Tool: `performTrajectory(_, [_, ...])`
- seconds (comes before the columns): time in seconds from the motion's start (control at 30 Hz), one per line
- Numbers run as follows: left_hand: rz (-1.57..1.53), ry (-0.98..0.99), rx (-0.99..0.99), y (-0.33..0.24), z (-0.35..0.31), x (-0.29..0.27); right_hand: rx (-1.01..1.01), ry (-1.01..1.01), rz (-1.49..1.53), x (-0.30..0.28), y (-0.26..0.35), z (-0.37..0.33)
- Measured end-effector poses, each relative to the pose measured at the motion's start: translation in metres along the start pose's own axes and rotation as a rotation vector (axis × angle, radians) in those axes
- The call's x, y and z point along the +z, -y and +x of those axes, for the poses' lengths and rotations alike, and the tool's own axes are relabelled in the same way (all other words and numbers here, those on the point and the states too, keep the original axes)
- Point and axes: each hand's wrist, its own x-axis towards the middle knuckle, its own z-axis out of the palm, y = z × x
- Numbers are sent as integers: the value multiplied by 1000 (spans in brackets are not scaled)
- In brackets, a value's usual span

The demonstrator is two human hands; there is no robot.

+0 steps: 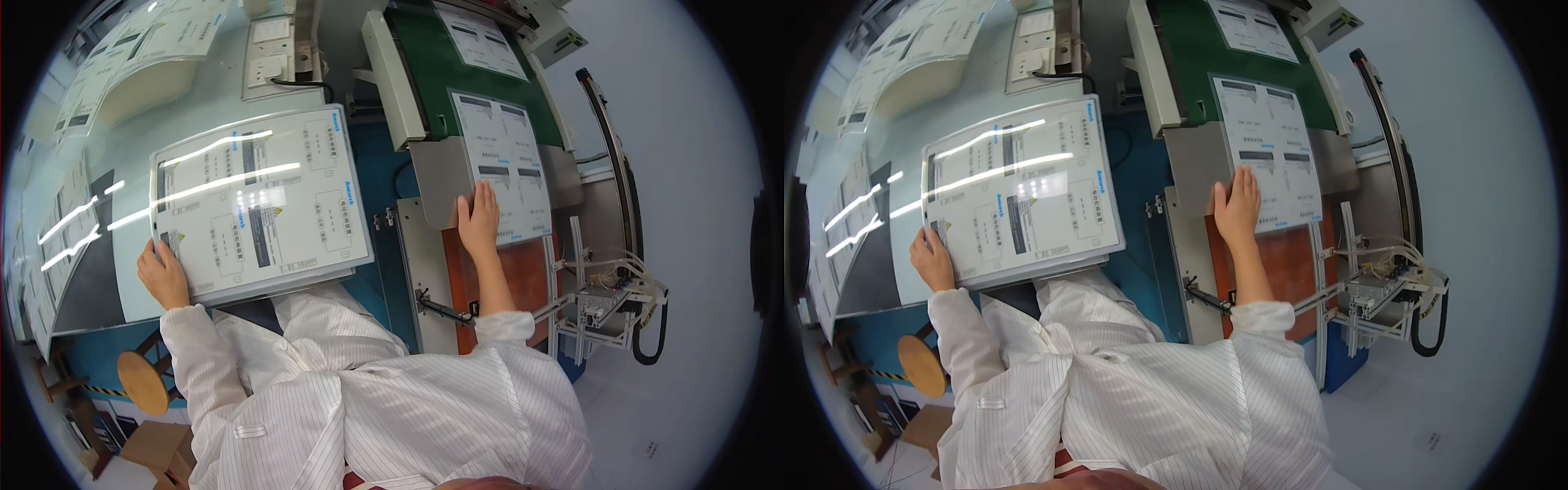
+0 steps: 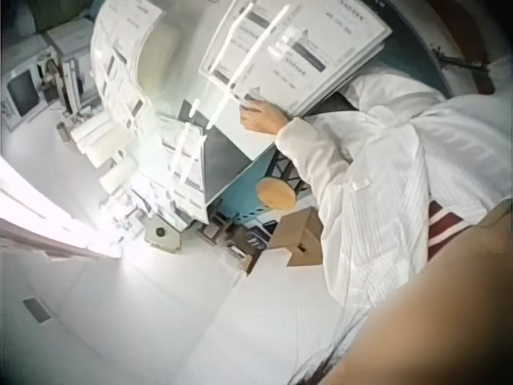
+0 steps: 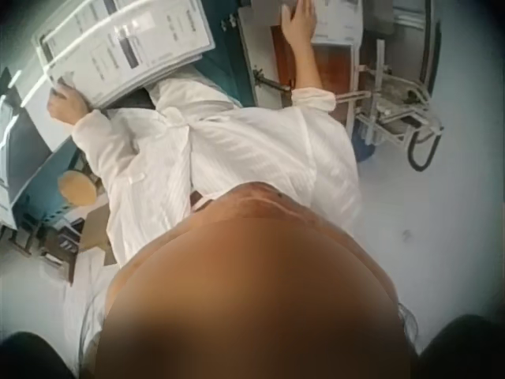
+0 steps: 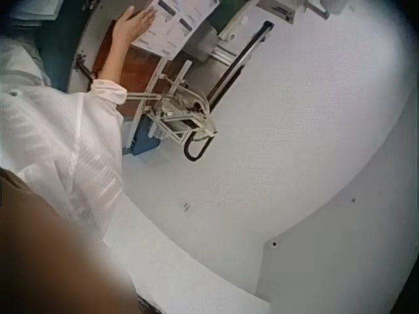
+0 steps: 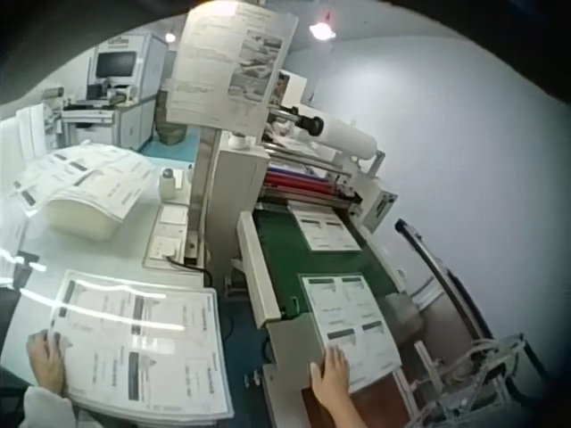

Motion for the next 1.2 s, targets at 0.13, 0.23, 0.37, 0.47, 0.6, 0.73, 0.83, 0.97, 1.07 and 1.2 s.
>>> performTrajectory(0.13, [10, 2, 19, 0, 1, 0, -99, 225, -74, -31, 16, -33])
performTrajectory(0.23, [1, -23, 15, -1, -1, -2, -87, 339, -144, -52, 33, -36])
performTrajectory(0.37, [-28, -73, 30, -2, -3, 0, -86, 105, -41, -37, 24, -29])
performTrajectory(0.47, [-56, -128, 106, 6, -2, 2, -102, -46, 168, -49, 62, -26])
performTrajectory(0.6, [-133, -309, 142, -15, -8, -13, -302, -118, 468, -73, 133, -46])
performTrajectory(0.73, [-564, -113, 18, -25, -11, -34, -881, -166, 511, -68, 196, -68])
performTrajectory(0.83, [-1379, 332, -397, -25, -1, -79, -1079, 5, 469, -54, 217, -71])
performTrajectory(0.97, [-1709, 677, -681, 10, 6, -96, -1205, 127, 415, -28, 225, -73])
performTrajectory(1.07, [-1081, 430, -653, 8, -4, -91, -1208, 125, 369, -22, 227, -80])
performTrajectory(1.2, [-963, 382, -504, 10, 4, -87, -1170, 29, 339, -26, 231, -86])
